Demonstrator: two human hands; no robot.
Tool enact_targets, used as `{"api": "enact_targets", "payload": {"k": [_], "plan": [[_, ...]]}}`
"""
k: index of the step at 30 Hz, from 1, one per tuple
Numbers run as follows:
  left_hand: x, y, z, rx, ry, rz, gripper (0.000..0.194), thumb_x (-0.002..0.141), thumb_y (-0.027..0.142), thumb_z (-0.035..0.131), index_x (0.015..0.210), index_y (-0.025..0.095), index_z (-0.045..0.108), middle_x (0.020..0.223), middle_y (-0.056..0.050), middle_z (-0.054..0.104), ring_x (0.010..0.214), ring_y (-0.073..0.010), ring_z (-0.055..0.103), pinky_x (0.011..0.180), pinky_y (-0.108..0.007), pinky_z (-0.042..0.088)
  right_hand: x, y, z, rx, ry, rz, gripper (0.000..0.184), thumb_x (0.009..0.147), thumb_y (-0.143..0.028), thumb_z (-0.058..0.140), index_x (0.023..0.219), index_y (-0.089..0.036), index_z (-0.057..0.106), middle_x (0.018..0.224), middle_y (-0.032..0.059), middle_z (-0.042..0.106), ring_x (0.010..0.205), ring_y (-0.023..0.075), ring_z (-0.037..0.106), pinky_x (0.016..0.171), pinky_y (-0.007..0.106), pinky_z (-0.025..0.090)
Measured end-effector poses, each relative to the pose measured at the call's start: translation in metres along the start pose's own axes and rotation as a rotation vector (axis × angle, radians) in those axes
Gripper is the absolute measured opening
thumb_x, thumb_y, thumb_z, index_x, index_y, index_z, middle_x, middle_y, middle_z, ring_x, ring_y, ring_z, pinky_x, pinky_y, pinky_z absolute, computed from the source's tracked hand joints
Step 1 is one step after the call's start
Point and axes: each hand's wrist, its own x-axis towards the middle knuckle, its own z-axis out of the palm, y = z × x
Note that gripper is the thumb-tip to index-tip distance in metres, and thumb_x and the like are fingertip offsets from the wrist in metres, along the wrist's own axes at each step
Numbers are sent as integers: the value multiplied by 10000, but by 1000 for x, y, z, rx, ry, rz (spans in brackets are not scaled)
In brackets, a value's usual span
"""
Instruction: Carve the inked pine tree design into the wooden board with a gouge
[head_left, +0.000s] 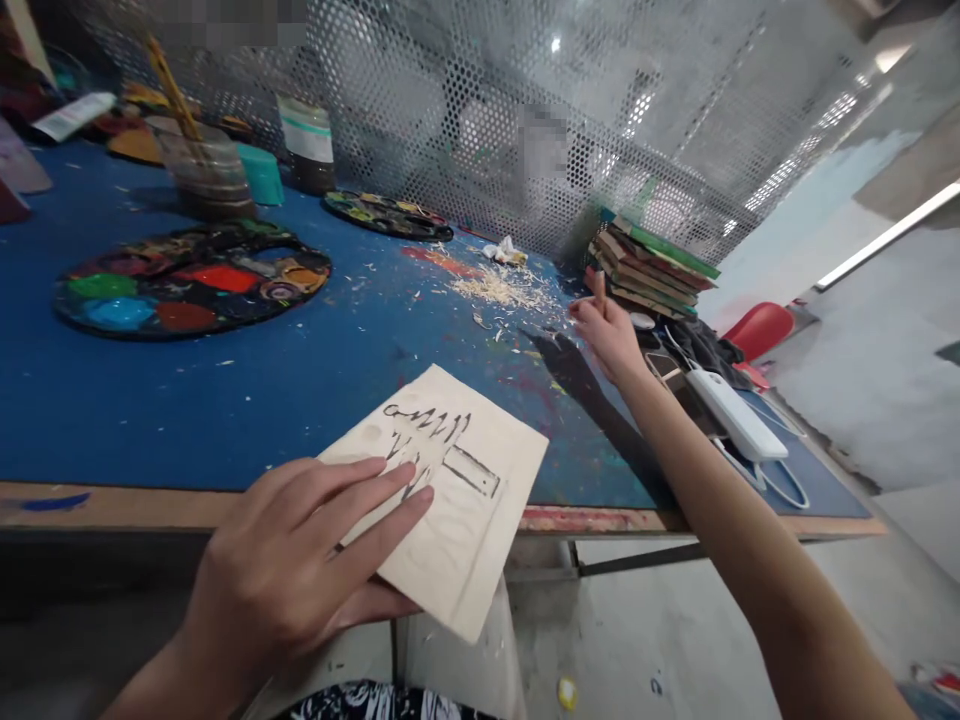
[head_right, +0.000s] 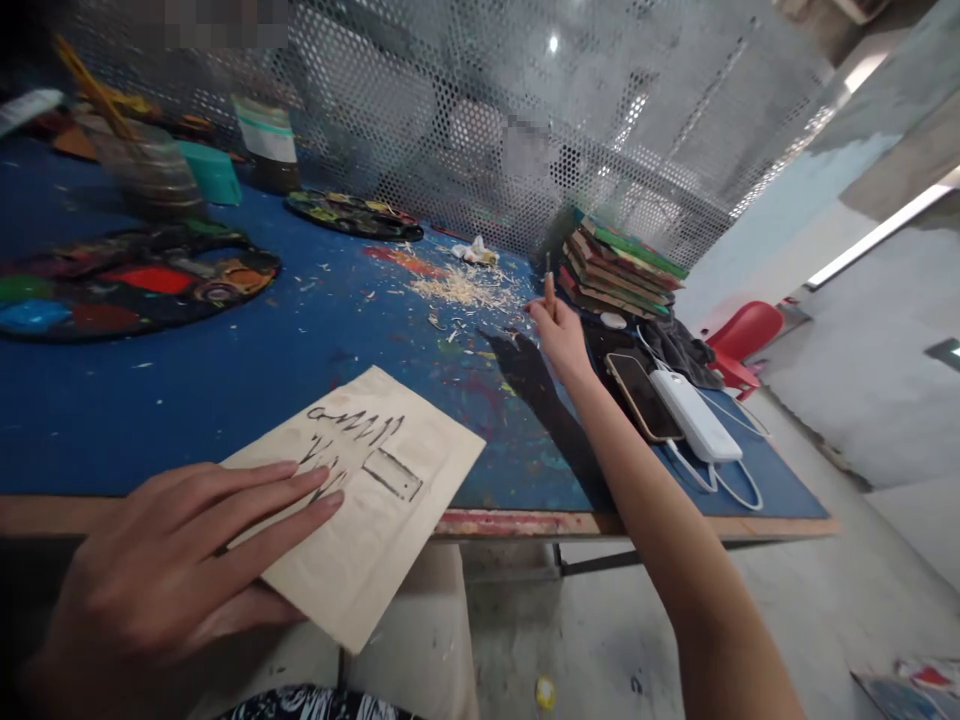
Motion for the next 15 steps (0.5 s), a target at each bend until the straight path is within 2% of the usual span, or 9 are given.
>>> {"api": "enact_targets", "payload": {"k": [2, 3, 5, 8, 11, 13, 15], "plan": [[8, 6, 0, 56, 25, -26, 384, 873, 463, 584, 1104, 159, 625, 1046, -84, 684, 927, -273, 597, 758, -424, 433, 2, -3, 11, -2, 133, -77, 209, 889, -440, 453, 845, -236, 467, 857, -12, 625, 837, 101, 641, 677, 211, 520], [12, 10, 0, 85, 36, -38, 380, 867, 460, 596, 1072, 143, 637, 997, -83, 688, 868, -262, 591, 730, -412, 426, -2, -6, 17, -13, 154, -92, 208, 876, -435, 471, 833, -232, 471, 831, -14, 616, 791, 102, 637, 654, 215, 516], [21, 22, 0, 158, 18, -85, 383, 860, 462, 603, 1045, 131, 653, 935, -74, 689, 789, -243, 569, 697, -397, 413, -18, -14, 29, -56, 118, -87, 213, 831, -419, 547, 800, -212, 505, 745, -15, 598, 631, 105, 606, 563, 225, 495], [32, 47, 1, 285, -136, -223, 453, 861, 455, 579, 1157, 114, 619, 1020, -95, 683, 813, -246, 569, 690, -390, 412, -51, -24, 47, -157, -26, -40, 187, 802, -359, 606, 764, -181, 563, 642, -17, 572, 486, 95, 524, 464, 225, 426], [47, 80, 7, 378, -225, -332, 480, 873, 417, 542, 1205, 73, 588, 1116, -146, 664, 843, -252, 580, 637, -371, 403, -74, -30, 60, -418, -159, 37, 175, 853, -340, 532, 819, -175, 580, 694, 17, 607, 605, 140, 584, 528, 249, 446], [58, 100, 13, 342, -201, -331, 440, 875, 397, 531, 1158, 71, 615, 1104, -160, 672, 794, -236, 582, 601, -356, 409, -79, -34, 65, -545, -185, 54, 203, 882, -347, 474, 867, -173, 578, 794, 49, 642, 722, 172, 613, 607, 280, 466], [66, 113, 21, 238, -149, -325, 407, 857, 396, 536, 1088, 80, 646, 1083, -164, 681, 757, -231, 589, 570, -350, 427, -78, -37, 67, -560, -185, 36, 226, 894, -353, 444, 895, -169, 574, 895, 72, 658, 807, 192, 615, 677, 308, 468]]}}
